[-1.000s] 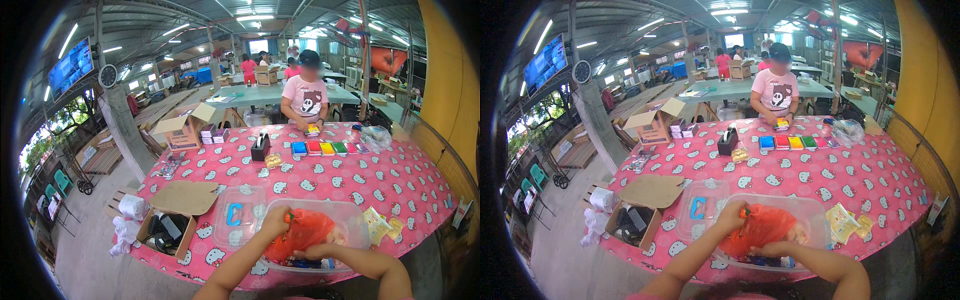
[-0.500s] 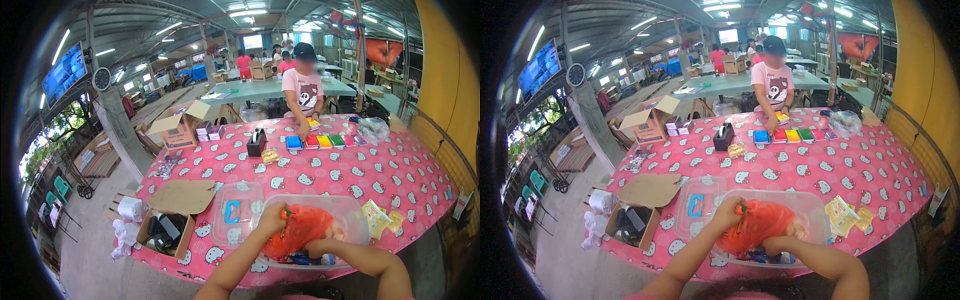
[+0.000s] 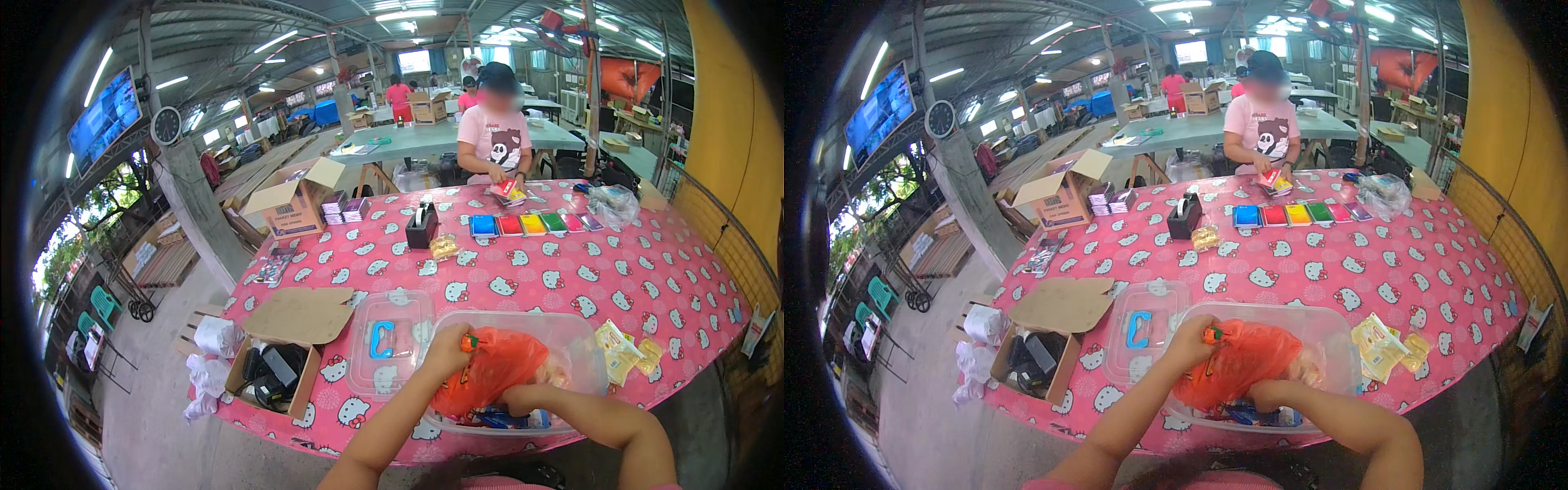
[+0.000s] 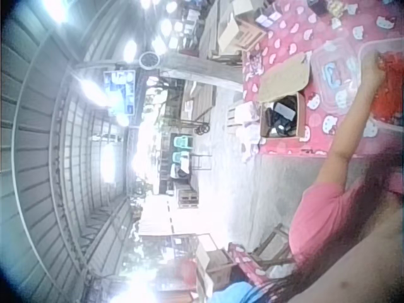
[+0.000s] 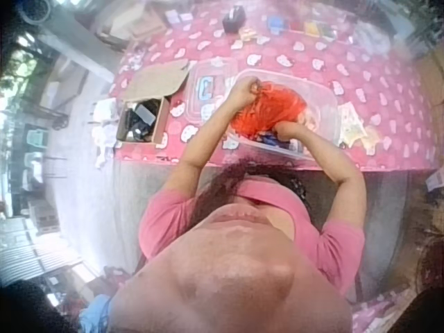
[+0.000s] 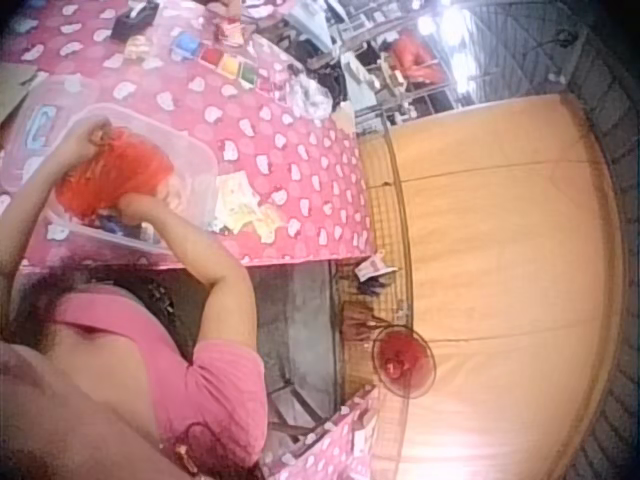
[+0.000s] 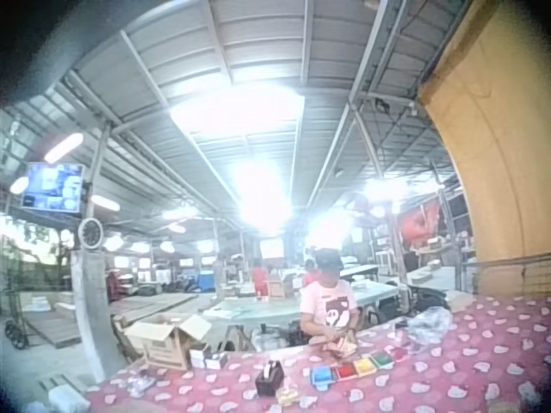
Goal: The person takes various small snack and coffee packets from a plastic container, cuts some open with shears, and sorts them across a table to other people.
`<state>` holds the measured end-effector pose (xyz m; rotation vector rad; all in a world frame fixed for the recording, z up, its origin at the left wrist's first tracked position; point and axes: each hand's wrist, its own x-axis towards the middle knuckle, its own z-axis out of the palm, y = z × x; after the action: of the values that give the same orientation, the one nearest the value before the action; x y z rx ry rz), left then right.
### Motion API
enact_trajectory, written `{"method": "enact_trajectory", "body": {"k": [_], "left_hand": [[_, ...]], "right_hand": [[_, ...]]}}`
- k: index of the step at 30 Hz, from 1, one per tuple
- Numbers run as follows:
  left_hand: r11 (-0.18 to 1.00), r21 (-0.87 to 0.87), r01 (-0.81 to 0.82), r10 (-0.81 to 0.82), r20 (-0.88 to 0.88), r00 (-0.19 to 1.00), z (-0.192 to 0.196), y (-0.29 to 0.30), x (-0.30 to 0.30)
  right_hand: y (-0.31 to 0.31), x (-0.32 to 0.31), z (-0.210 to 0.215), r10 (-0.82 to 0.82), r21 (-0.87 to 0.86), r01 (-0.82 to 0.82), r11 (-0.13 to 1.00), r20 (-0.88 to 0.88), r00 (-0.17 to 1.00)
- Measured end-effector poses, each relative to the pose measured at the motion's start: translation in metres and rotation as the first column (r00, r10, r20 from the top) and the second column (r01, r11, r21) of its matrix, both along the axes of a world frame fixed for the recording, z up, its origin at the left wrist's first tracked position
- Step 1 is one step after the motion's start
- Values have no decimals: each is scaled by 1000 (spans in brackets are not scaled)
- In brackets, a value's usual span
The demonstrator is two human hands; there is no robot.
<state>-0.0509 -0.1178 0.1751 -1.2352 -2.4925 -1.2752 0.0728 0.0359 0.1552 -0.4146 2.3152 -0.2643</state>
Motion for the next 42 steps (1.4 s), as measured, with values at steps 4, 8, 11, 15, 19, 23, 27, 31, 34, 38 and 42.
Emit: {"method": "enact_trajectory", "body": {"k": [4,8,11,15,19,23,27,31,34,38,42], "left_hand": [[1000,15,-4,4,6,1000,3,1,3],[1000,20,-13,13,5,1000,4,0,3],[1000,26,-15,15,-16,1000,4,1,3],[999,-19,-26,26,4,1000,9,-1,4],[999,39,-2,1,44,999,8,1,6],[999,-24,-25,26,42,999,7,1,3],[994,-97,-44,52,78,996,12,-2,3],[999,-46,-23,27,69,997,12,2,6],[999,-19,-32,33,53,998,14,1,8],[999,-9,-32,32,54,998,15,-2,9],[999,-23,-35,36,78,996,17,0,9]], "right_hand": [[2,2,-1,-21,-3,21,1000,-30,999],[3,-1,-7,-24,22,23,999,32,999],[4,-3,-15,-28,39,26,999,32,999],[0,-4,-9,-24,21,23,1000,53,998],[8,-3,-25,-143,55,138,989,101,985],[10,2,-21,-144,-6,144,990,50,988],[5,-6,-20,-243,-5,255,967,280,929],[7,-5,-24,-119,109,102,989,162,980],[5,-4,-24,-98,130,83,988,112,989],[5,-5,-25,-75,70,68,995,99,992],[10,-6,-40,-66,57,63,996,56,996]]}}
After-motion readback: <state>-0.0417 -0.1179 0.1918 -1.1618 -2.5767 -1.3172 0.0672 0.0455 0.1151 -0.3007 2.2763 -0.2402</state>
